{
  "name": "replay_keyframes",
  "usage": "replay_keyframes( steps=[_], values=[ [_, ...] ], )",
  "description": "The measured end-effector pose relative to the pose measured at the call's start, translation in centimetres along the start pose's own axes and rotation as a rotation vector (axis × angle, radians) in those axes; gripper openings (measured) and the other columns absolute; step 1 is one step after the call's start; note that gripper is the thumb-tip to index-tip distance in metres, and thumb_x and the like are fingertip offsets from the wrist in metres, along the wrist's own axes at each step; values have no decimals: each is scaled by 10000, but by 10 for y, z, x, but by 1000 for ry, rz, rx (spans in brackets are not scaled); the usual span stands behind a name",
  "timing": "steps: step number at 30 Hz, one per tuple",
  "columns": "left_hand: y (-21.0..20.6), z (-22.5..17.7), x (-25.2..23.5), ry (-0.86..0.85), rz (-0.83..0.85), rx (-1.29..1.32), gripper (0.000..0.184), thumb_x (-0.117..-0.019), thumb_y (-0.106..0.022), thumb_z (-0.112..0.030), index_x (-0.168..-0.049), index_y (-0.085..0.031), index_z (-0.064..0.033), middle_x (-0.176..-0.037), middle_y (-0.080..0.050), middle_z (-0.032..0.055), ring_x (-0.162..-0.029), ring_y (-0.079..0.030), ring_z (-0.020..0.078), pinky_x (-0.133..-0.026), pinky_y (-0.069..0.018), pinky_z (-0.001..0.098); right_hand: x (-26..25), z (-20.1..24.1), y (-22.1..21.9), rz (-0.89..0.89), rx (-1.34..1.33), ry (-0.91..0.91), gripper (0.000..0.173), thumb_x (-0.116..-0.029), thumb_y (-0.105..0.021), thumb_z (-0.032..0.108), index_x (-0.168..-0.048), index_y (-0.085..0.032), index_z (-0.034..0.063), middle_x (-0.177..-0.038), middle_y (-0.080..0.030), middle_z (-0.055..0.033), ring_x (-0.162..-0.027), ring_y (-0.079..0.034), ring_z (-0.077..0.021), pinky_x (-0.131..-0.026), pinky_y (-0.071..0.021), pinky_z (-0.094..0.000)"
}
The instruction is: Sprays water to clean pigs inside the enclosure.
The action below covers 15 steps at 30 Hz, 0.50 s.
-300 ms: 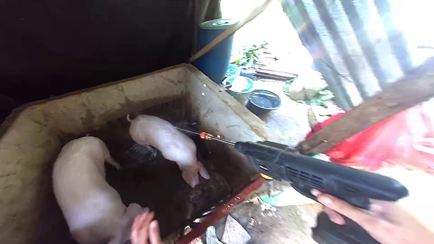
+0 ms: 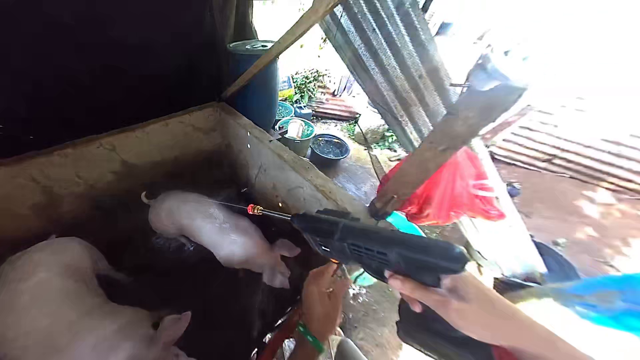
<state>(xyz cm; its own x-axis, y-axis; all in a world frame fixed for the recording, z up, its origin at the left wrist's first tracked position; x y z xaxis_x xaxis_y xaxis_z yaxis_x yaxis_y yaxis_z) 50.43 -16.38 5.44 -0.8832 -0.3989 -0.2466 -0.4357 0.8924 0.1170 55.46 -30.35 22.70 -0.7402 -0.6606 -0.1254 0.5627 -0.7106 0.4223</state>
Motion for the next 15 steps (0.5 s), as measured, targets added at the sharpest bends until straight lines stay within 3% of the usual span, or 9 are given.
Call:
replay_keyframes(
  steps=[3,9,15],
  values=[
    [-12,-7,-6,-28,-160,-129,293,-948,-695,-339,-1008,-791,-69,-985,-768,70,-960,-729,211,-878,-588,459,-8,-5,1,23,40,10,270,-927,-743,384,-1122,-690,206,-825,-698,54,-603,-642,-67,-529,-571,-251],
    [-22,-16,-12,-75,-346,-402,322,-998,-564,-315,-919,-778,-87,-881,-763,25,-887,-740,172,-794,-606,399,-40,-9,-6,157,82,49,274,-943,-725,264,-1142,-662,87,-872,-700,17,-635,-641,-60,-567,-577,-266],
    [-13,-18,-35,-8,-457,-409,365,-1005,-533,-358,-897,-784,-116,-877,-765,-4,-868,-735,149,-745,-607,392,-81,-4,-9,222,170,39,363,-921,-715,456,-1130,-679,161,-822,-693,16,-583,-635,-94,-520,-566,-307]
  ],
)
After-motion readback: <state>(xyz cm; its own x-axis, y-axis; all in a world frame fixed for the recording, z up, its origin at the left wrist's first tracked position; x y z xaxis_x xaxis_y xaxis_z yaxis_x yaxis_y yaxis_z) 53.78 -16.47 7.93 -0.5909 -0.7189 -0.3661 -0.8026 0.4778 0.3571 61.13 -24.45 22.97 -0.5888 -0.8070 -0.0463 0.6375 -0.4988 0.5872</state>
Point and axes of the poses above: each hand's wrist, its own x-axis away from the middle knuckle, its own y-axis out of the back of the hand, z = x × y, the point moved 10 cm from there along -x, towards the middle knuckle
